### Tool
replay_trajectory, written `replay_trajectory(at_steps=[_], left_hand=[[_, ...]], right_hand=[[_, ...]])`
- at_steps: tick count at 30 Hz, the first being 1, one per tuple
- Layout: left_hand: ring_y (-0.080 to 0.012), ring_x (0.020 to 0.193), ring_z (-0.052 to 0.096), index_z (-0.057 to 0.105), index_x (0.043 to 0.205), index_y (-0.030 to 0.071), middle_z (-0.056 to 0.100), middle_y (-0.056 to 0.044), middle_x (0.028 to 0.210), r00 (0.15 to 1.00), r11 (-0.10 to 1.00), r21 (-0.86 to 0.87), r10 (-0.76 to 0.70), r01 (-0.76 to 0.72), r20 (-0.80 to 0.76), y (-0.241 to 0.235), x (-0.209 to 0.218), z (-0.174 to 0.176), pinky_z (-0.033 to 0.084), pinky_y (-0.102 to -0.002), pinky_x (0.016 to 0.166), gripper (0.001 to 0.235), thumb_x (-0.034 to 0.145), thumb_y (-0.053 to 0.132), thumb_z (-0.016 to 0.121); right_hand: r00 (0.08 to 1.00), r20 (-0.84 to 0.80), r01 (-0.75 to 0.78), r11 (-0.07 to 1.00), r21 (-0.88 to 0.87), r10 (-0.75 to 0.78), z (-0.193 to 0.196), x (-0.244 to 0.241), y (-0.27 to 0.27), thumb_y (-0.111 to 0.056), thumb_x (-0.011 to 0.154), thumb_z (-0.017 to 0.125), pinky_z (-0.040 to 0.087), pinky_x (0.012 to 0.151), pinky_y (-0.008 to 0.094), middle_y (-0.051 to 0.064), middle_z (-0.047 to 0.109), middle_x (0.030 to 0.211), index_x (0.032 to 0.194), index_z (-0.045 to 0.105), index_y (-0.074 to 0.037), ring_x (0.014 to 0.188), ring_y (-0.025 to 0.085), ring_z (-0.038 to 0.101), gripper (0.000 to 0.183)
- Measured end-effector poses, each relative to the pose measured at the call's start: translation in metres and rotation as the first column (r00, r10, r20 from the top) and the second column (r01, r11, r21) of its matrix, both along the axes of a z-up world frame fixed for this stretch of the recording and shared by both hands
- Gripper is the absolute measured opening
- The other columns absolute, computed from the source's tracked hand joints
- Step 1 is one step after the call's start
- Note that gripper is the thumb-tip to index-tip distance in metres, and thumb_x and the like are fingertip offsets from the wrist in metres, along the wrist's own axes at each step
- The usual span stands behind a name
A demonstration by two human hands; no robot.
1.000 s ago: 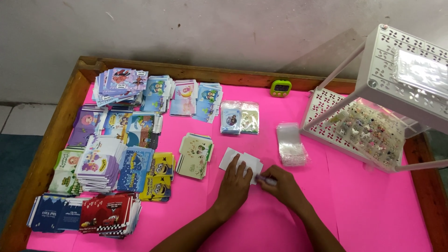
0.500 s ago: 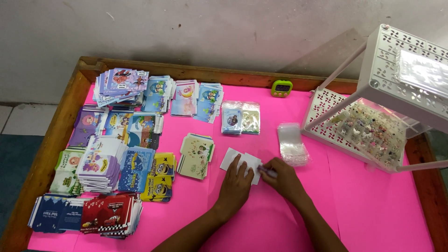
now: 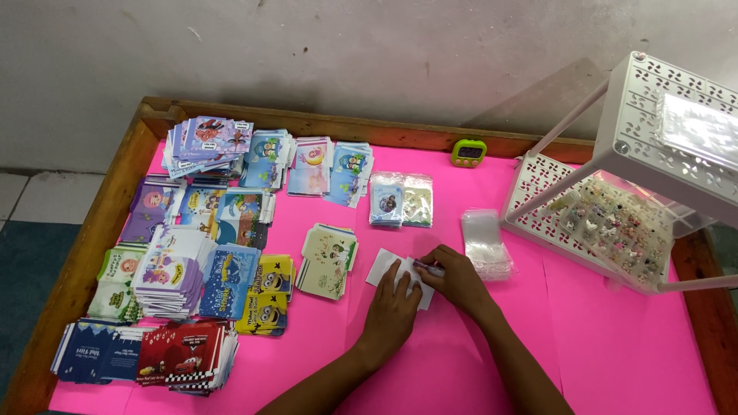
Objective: The person packages individual printed cards by picking up a card and inserting it into a small plastic bag, then sealing the bag with a stapler, and finally placing the packaged card onto a stack. This process is repeated for multiple cards.
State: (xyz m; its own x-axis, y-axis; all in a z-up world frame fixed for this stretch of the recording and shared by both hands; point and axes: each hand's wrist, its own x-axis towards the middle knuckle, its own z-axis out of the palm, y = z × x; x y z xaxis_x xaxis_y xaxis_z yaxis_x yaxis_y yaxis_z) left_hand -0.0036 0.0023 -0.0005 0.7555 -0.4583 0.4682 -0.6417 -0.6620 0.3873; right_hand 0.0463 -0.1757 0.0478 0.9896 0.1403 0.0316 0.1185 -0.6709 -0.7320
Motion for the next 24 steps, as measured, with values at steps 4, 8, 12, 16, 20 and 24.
replay_trajectory(at_steps=[4, 8, 12, 16, 20, 24], left_hand=[[-0.0494, 0.141, 0.041, 0.066, 0.112, -0.005, 0.057, -0.027, 0.128, 0.999, 1.0, -0.003, 0.015, -0.015, 0.053, 0.0, 0.002, 0.004, 0.041, -0.053, 0.112, 0.027, 0.086, 0.0, 0.064], [-0.0466, 0.138, 0.046, 0.063, 0.117, -0.006, 0.058, -0.028, 0.13, 0.998, 0.999, 0.049, 0.002, -0.005, 0.056, 0.0, 0.002, -0.002, 0.04, -0.052, 0.112, 0.031, 0.086, 0.001, 0.062], [-0.0377, 0.135, 0.053, 0.058, 0.134, -0.005, 0.061, -0.023, 0.137, 0.994, 0.993, 0.057, -0.108, 0.107, 0.013, 0.007, 0.003, -0.005, 0.04, -0.046, 0.112, 0.048, 0.087, 0.006, 0.06], [-0.0319, 0.147, 0.042, 0.055, 0.14, 0.006, 0.057, -0.01, 0.147, 0.969, 0.974, 0.074, -0.201, 0.213, -0.143, 0.012, 0.007, -0.003, 0.034, -0.049, 0.118, 0.051, 0.089, 0.004, 0.058], [-0.0262, 0.147, 0.041, 0.059, 0.137, 0.01, 0.062, -0.003, 0.142, 0.954, 0.956, 0.045, -0.283, 0.289, -0.103, 0.016, 0.01, 0.014, 0.035, -0.045, 0.119, 0.047, 0.09, 0.003, 0.057], [-0.0296, 0.146, 0.044, 0.058, 0.138, 0.003, 0.057, -0.013, 0.148, 0.905, 0.917, -0.049, -0.399, 0.396, -0.15, 0.024, 0.017, 0.031, 0.035, -0.042, 0.118, 0.052, 0.096, 0.033, 0.066]], right_hand=[[0.999, 0.05, -0.011, 0.999, -0.031, 0.013, -0.01, 0.004, 0.006, -0.021, 0.08, 0.083, 0.056, 0.067, 0.03, 0.0, 0.075, 0.09, 0.094, 0.077, -0.007, 0.072, 0.015, 0.072, 0.021], [0.998, 0.052, -0.024, 0.998, -0.061, 0.027, -0.009, 0.005, 0.007, -0.025, 0.084, 0.079, 0.058, 0.072, 0.031, 0.002, 0.076, 0.099, 0.102, 0.078, -0.008, 0.08, 0.017, 0.074, 0.024], [0.996, 0.067, 0.058, 0.998, -0.029, -0.056, 0.001, -0.015, -0.01, -0.023, 0.091, 0.073, 0.061, 0.08, 0.032, 0.008, 0.075, 0.108, 0.131, 0.068, -0.008, 0.09, 0.019, 0.076, 0.043], [0.98, -0.068, 0.193, 0.973, 0.124, -0.185, 0.015, -0.051, -0.034, -0.025, 0.098, 0.06, 0.063, 0.091, 0.032, 0.007, 0.07, 0.119, 0.131, 0.069, -0.01, 0.103, 0.019, 0.073, 0.037], [0.892, -0.133, 0.451, 0.87, 0.198, -0.432, 0.009, -0.082, -0.058, -0.024, 0.089, 0.071, 0.06, 0.095, 0.037, 0.01, 0.077, 0.119, 0.125, 0.072, -0.011, 0.106, 0.023, 0.075, 0.039], [0.804, -0.06, 0.562, 0.721, 0.405, -0.592, -0.002, -0.097, -0.074, -0.006, 0.09, 0.073, 0.064, 0.094, 0.037, 0.012, 0.073, 0.108, 0.12, 0.06, -0.004, 0.098, 0.024, 0.075, 0.033]])
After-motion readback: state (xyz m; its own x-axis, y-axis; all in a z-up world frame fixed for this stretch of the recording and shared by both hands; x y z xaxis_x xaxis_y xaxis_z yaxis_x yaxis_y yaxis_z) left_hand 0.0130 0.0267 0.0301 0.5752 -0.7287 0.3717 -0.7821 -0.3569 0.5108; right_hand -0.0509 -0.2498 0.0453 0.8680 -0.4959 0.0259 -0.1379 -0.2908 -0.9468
